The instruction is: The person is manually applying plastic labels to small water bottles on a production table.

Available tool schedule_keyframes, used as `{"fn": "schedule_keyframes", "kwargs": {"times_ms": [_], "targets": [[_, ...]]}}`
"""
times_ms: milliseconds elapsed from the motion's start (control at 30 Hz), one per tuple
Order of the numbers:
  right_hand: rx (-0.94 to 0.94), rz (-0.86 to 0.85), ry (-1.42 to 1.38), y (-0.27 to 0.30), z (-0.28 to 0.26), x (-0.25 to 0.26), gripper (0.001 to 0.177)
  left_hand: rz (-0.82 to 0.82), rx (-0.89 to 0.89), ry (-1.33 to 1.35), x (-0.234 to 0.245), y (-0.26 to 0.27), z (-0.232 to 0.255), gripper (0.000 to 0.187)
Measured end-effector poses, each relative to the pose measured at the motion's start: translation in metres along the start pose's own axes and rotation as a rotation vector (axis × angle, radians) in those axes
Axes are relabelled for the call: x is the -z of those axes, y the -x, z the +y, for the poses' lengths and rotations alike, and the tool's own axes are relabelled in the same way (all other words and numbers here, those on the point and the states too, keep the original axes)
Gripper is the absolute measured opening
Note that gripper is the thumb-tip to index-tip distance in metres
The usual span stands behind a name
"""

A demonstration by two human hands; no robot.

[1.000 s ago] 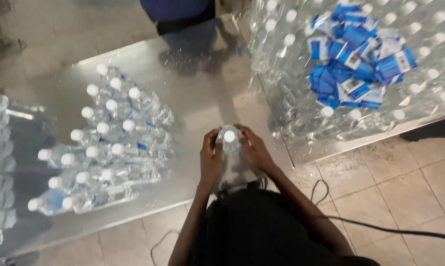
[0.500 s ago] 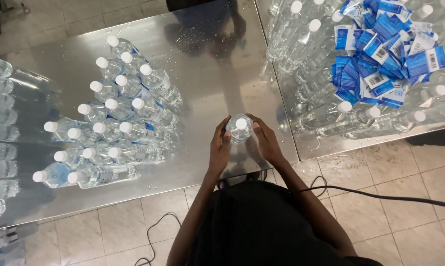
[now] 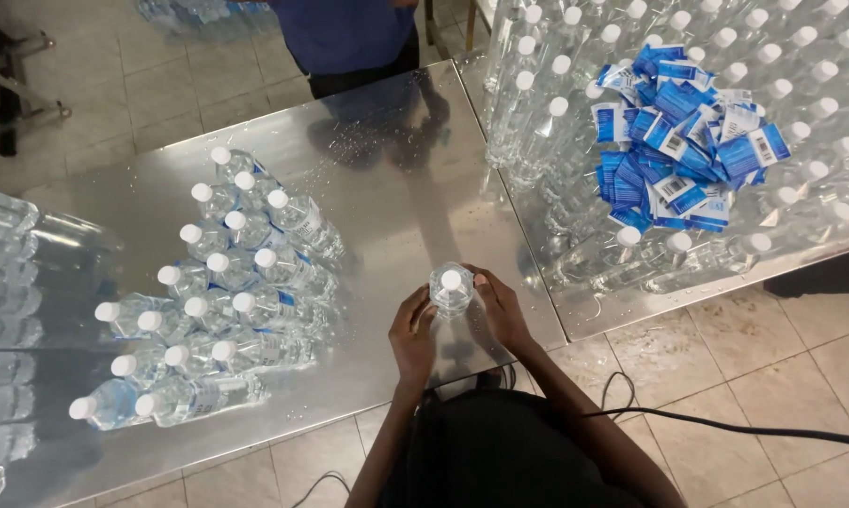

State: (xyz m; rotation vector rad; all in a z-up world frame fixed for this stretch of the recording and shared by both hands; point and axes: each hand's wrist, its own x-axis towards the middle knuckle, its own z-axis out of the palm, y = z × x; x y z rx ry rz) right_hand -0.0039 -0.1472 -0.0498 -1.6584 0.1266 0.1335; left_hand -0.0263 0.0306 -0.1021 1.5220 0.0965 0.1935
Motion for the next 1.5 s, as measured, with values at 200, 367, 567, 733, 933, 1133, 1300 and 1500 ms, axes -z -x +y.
{"fn": "schedule_keyframes", "kwargs": {"times_ms": [200, 367, 567, 733, 933, 1133, 1300, 1500], "targets": [[0.026, 0.041, -0.049, -0.005, 0.017, 0.003, 0.045, 0.055, 0.026, 0.002, -0.002, -0.006, 0.008, 0.015], [0.124, 0.007, -0.054, -0.005, 0.036, 0.001, 0.044, 0.034, 0.034, -0.057, 0.002, -0.009, 0.014, 0.009], [0.076, -0.103, 0.091, -0.003, 0.019, 0.01, 0.063, -0.067, -0.109, -0.194, 0.001, -0.013, -0.006, 0.013], [-0.063, -0.244, 0.201, -0.001, 0.006, 0.014, 0.089, -0.066, -0.131, -0.06, 0.007, -0.008, -0.005, 0.02], [-0.083, -0.256, 0.271, -0.005, 0.006, 0.016, 0.09, -0.044, -0.249, -0.119, 0.01, -0.01, -0.01, 0.025], [-0.109, -0.247, 0.29, -0.006, 0.003, 0.016, 0.094, -0.025, -0.132, -0.172, 0.013, -0.018, -0.008, 0.009], [-0.114, -0.246, 0.312, -0.003, -0.008, 0.006, 0.111, -0.076, -0.146, -0.139, 0.006, -0.019, -0.017, 0.026], [-0.183, -0.178, 0.38, -0.005, -0.004, -0.01, 0.1, -0.106, -0.178, -0.159, 0.007, -0.022, -0.009, 0.016]]}}
